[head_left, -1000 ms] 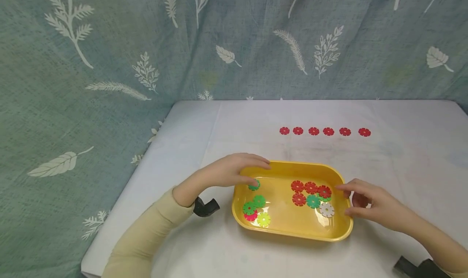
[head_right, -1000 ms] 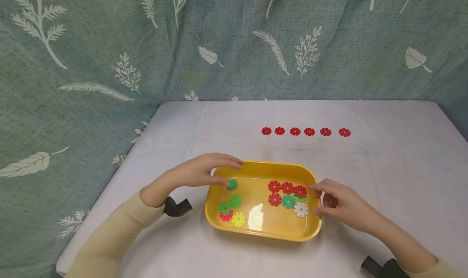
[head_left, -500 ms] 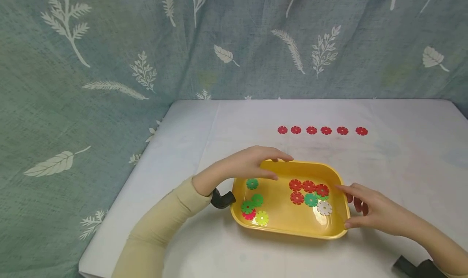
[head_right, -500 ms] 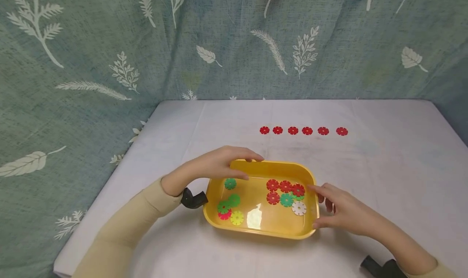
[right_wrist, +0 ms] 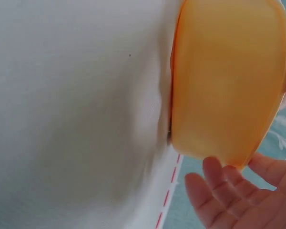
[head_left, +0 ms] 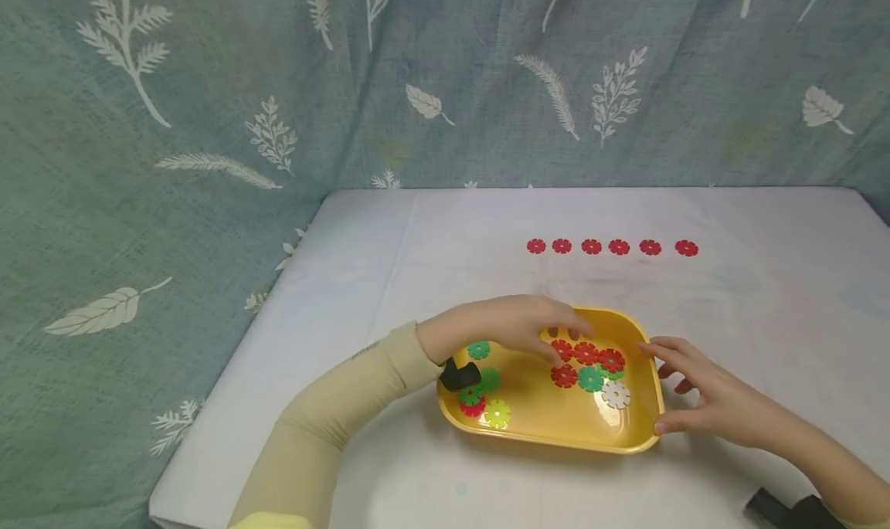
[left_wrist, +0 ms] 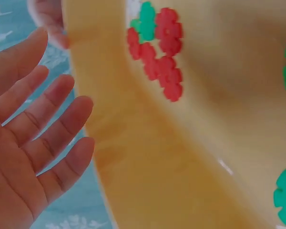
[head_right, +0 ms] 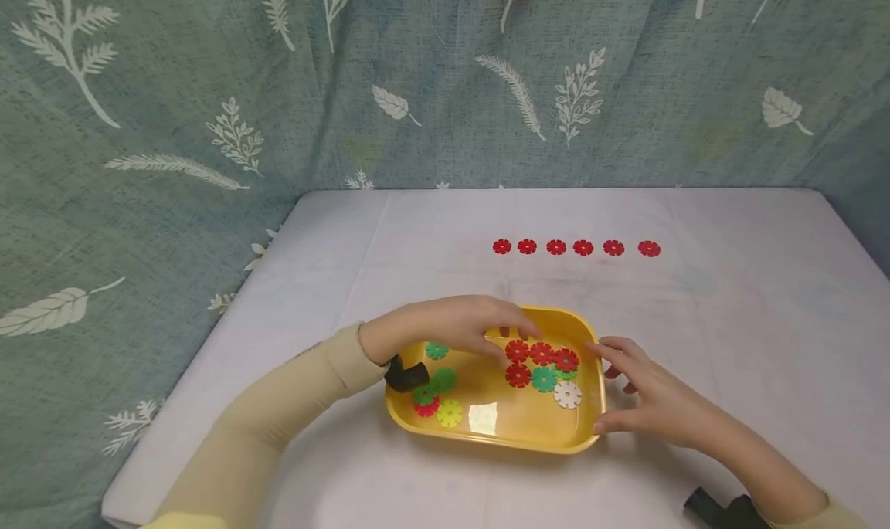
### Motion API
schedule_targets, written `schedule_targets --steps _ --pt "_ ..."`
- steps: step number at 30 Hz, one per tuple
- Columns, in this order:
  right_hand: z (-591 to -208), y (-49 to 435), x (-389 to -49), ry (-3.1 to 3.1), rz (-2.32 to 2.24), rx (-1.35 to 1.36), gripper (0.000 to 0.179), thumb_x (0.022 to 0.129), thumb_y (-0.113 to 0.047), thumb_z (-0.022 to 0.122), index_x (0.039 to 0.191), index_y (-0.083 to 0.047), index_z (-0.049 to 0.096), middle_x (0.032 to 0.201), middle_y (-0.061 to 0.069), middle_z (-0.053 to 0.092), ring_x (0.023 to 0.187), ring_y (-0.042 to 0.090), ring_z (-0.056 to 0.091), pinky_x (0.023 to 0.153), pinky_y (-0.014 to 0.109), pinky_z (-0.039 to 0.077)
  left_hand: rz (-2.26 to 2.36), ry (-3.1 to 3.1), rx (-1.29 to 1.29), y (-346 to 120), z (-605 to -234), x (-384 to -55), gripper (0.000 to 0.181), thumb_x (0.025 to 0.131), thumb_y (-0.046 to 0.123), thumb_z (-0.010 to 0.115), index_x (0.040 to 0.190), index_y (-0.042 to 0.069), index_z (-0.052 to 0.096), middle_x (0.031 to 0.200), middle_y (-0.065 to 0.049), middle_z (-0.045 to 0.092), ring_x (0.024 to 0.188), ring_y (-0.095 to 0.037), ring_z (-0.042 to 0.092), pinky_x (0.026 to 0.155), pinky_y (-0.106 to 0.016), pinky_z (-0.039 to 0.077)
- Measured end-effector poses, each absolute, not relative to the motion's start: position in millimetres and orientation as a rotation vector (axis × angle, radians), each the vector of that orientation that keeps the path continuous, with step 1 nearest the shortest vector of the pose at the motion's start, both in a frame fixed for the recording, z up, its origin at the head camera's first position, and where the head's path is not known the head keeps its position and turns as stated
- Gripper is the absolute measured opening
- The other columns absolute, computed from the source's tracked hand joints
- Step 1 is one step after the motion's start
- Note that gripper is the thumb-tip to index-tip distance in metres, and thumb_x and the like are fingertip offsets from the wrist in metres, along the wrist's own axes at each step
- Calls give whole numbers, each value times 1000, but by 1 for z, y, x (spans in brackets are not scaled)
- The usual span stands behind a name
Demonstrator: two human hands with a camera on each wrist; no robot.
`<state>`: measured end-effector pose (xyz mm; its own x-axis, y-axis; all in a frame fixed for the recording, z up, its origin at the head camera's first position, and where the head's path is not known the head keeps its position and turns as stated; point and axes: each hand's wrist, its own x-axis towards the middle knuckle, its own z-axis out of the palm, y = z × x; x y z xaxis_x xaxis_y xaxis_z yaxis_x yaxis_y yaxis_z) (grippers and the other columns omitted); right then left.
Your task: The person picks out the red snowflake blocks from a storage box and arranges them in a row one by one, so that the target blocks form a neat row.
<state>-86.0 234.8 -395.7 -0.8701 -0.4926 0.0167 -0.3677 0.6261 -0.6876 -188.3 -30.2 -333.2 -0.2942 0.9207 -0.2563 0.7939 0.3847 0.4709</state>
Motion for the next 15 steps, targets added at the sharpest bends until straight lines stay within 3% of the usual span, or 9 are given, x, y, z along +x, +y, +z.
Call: schedule_targets --steps 5,11,15 --pt "-396 231 -83 2716 -1054 -716 82 66 -34 79 134 -7 42 141 13 29 102 11 49 74 25 50 249 2141 1396 -23 -343 -191 53 82 21 68 131 13 50 117 -1 58 104 -13 52 85 -15 41" --pt "-396 231 -83 2706 -1052 -734 80 67 -38 78 133 -8 44 146 15 24 111 33 46 76 44 52 139 2126 1375 -17 -357 -194 54 80 23 70 131 18 51 119 2 54 100 -12 49 85 -13 37" --pt "-397 232 -83 2718 -1036 -742 79 67 -38 78 132 -9 45 146 14 23 110 29 46 75 34 53 99 2108 1405 -15 -366 -194 49 79 25 71 125 20 55 112 3 54 98 -9 47 84 -10 36"
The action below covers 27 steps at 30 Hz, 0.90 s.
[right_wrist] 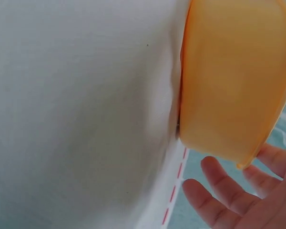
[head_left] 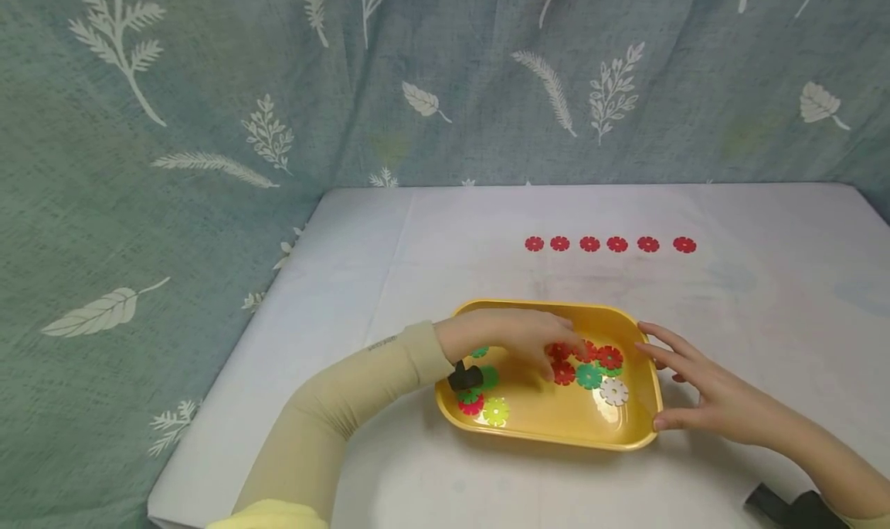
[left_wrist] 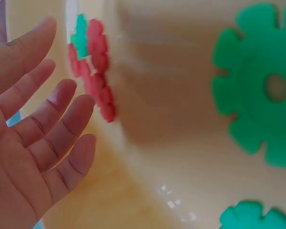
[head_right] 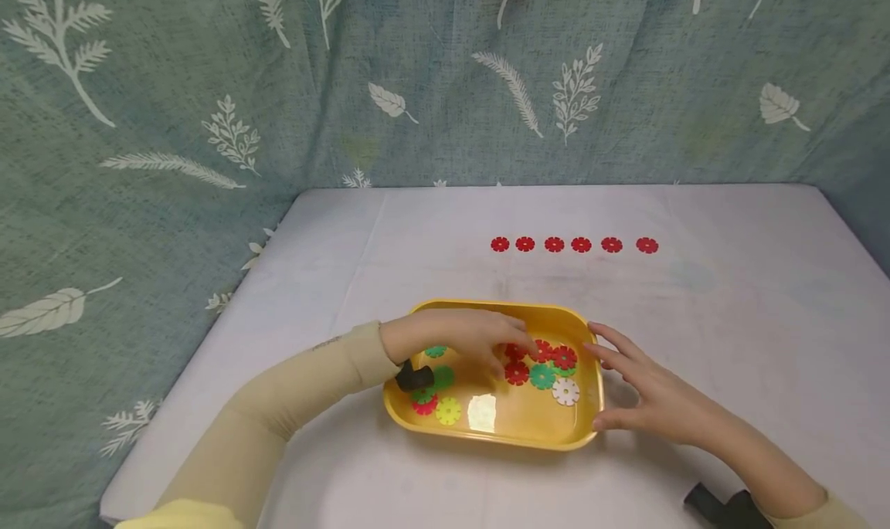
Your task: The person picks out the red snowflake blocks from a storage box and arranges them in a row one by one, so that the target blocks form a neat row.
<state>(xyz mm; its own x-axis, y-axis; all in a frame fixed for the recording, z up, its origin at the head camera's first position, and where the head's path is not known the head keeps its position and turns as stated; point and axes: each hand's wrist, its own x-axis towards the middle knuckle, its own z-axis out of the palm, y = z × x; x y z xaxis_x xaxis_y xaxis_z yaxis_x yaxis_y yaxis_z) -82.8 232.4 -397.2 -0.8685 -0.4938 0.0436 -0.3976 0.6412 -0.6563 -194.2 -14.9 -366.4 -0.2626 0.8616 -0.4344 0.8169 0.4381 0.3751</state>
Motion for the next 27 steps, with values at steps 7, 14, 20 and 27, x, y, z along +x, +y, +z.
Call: schedule_targets --steps 7,14,20,27 --pt "-400 233 -85 2669 -1100 -718 82 68 -32 79 137 -9 40 146 15 23 102 8 50 75 22 50 77 2115 1407 -11 -376 -196 43 77 27 74 115 17 58 99 3 52 91 -7 45 78 -11 36" --pt "-402 237 -87 2617 -1165 -760 84 70 -27 78 140 -11 34 146 15 21 101 -11 41 76 22 50 92 2114 1335 -10 -382 -198 38 76 25 75 106 16 55 87 3 51 81 -7 45 69 -13 36" --pt "-405 238 -86 2616 -1158 -743 86 71 -27 78 142 -13 31 149 13 18 102 -9 41 78 22 49 67 2112 1327 -8 -385 -197 40 77 26 73 111 16 54 95 4 53 87 -7 46 74 -12 37" --pt "-406 239 -86 2612 -1143 -730 87 72 -29 77 143 -15 29 150 12 17 99 -4 47 76 23 50 64 2136 1350 -5 -389 -197 31 79 24 72 104 14 56 89 4 53 83 -7 46 70 -12 36"
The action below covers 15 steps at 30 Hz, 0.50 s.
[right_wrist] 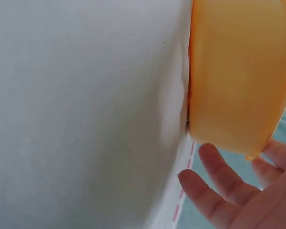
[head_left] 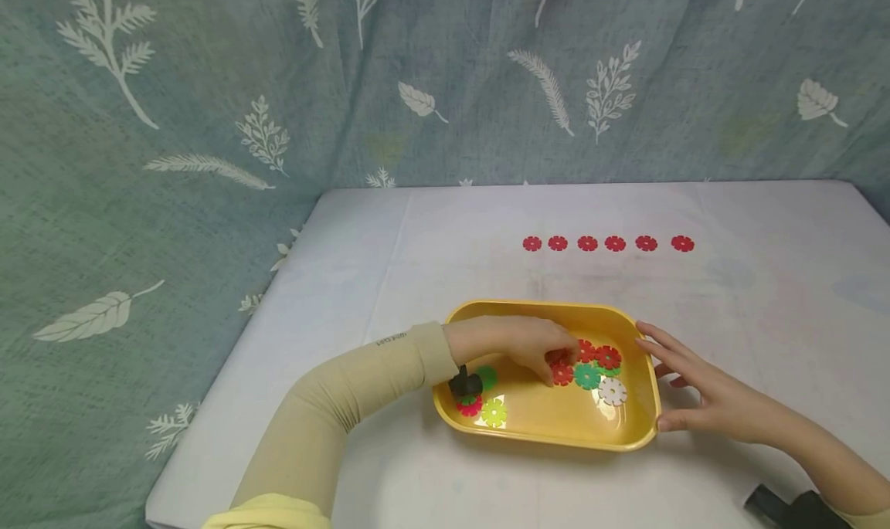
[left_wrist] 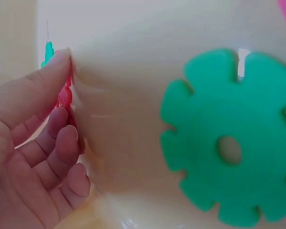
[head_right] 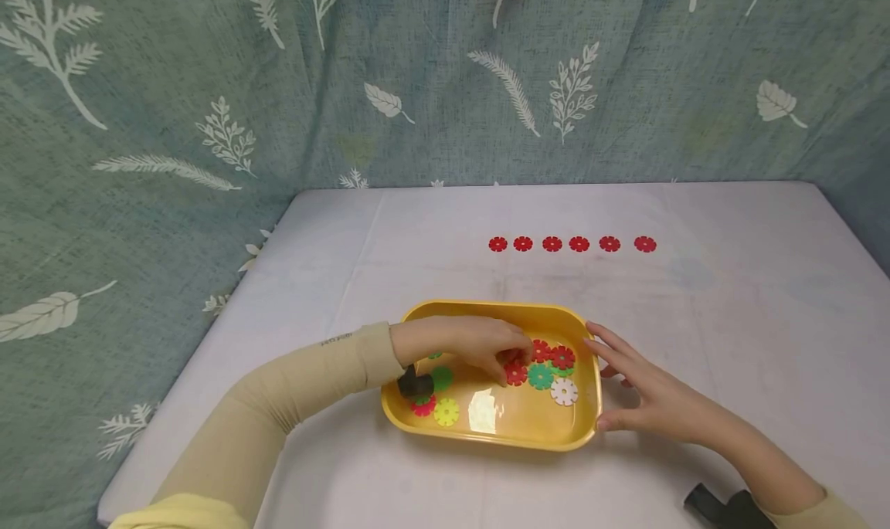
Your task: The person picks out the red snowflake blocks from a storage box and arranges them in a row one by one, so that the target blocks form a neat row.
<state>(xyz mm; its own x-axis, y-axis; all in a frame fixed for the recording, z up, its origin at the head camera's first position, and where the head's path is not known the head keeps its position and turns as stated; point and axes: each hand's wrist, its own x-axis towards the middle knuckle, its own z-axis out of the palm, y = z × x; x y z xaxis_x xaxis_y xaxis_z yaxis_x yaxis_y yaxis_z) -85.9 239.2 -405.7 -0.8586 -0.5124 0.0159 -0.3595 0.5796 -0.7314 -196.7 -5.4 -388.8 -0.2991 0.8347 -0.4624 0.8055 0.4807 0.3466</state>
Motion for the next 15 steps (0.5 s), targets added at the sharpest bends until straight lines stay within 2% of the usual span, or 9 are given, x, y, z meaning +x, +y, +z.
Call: schedule_targets --steps 15 --pt "-403 243 -86 2573 -1068 -803 87 75 -31 73 145 -13 24 151 13 11 98 -2 47 73 22 49 37 2116 1423 -6 -387 -194 23 80 24 71 95 12 59 87 3 51 82 -7 45 72 -10 35"
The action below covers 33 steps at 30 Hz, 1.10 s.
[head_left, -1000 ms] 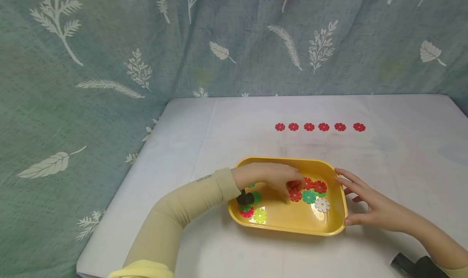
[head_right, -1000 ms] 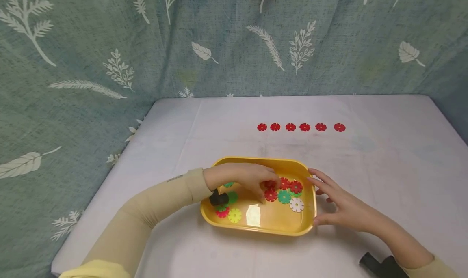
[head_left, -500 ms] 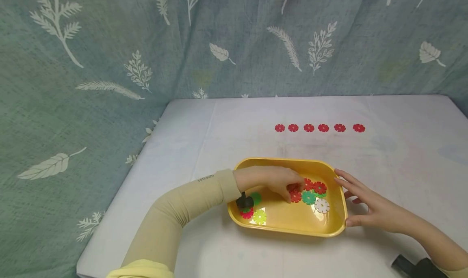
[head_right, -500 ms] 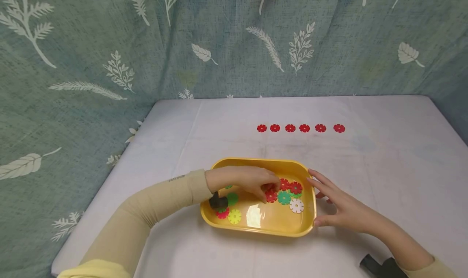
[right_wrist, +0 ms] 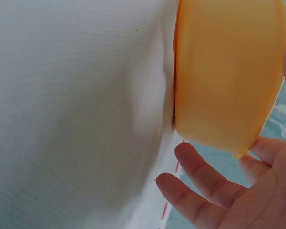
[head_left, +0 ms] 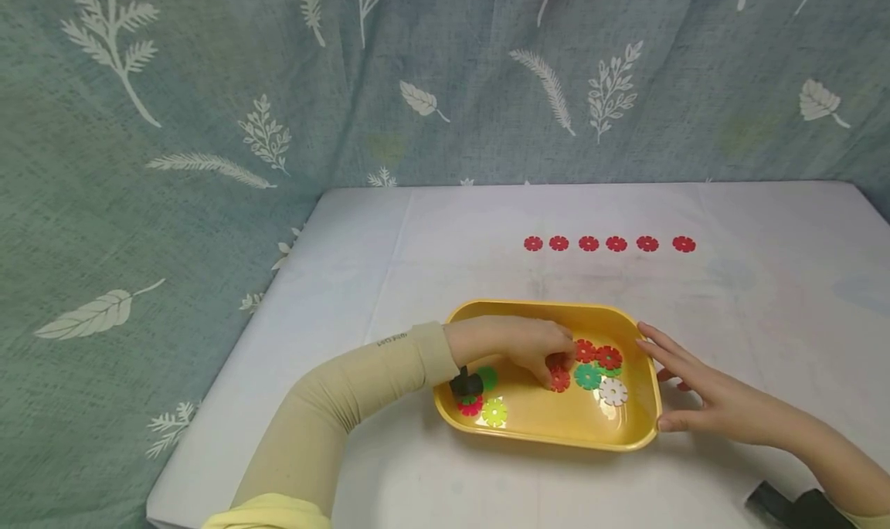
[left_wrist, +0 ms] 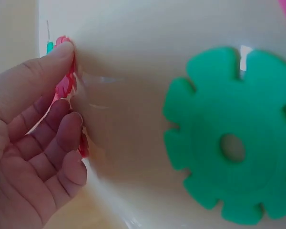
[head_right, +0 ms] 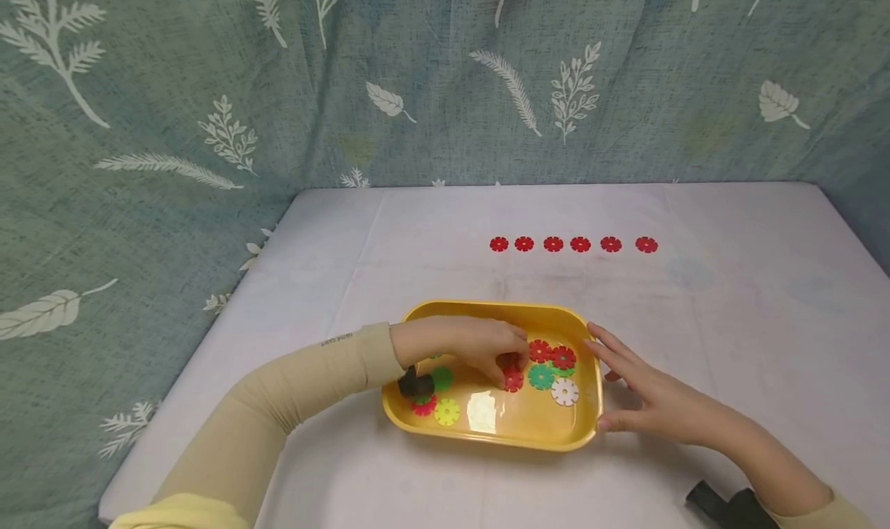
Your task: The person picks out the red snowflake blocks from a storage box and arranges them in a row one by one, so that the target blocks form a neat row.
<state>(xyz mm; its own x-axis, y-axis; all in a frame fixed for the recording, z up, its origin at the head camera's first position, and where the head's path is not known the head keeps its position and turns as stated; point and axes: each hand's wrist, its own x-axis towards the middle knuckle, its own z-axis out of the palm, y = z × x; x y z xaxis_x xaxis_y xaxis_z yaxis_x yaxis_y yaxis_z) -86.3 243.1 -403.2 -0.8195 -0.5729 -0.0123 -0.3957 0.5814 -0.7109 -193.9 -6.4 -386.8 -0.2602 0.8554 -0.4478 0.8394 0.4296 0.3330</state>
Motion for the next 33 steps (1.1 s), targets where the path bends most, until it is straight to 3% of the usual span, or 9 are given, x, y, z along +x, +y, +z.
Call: schedule_targets --steps 19,26,33 --pt "-405 244 -86 2569 -1049 -774 86 76 -30 73 145 -14 24 151 16 10 99 -1 47 73 23 50 145 1990 1398 -8 -388 -195 21 81 16 70 95 16 55 80 4 56 75 -6 47 66 -11 37" --pt "-404 244 -87 2569 -1038 -784 85 76 -31 72 145 -14 24 151 14 10 99 -1 48 74 23 49 226 1941 1338 -9 -389 -195 16 83 14 67 97 15 59 77 1 56 57 -9 50 54 -16 44" --pt "-404 244 -87 2567 -1037 -785 85 77 -30 72 145 -14 24 151 15 10 99 -1 47 74 23 49 298 1915 1243 -7 -385 -194 26 84 13 66 109 19 63 76 1 59 47 -12 50 52 -19 46"
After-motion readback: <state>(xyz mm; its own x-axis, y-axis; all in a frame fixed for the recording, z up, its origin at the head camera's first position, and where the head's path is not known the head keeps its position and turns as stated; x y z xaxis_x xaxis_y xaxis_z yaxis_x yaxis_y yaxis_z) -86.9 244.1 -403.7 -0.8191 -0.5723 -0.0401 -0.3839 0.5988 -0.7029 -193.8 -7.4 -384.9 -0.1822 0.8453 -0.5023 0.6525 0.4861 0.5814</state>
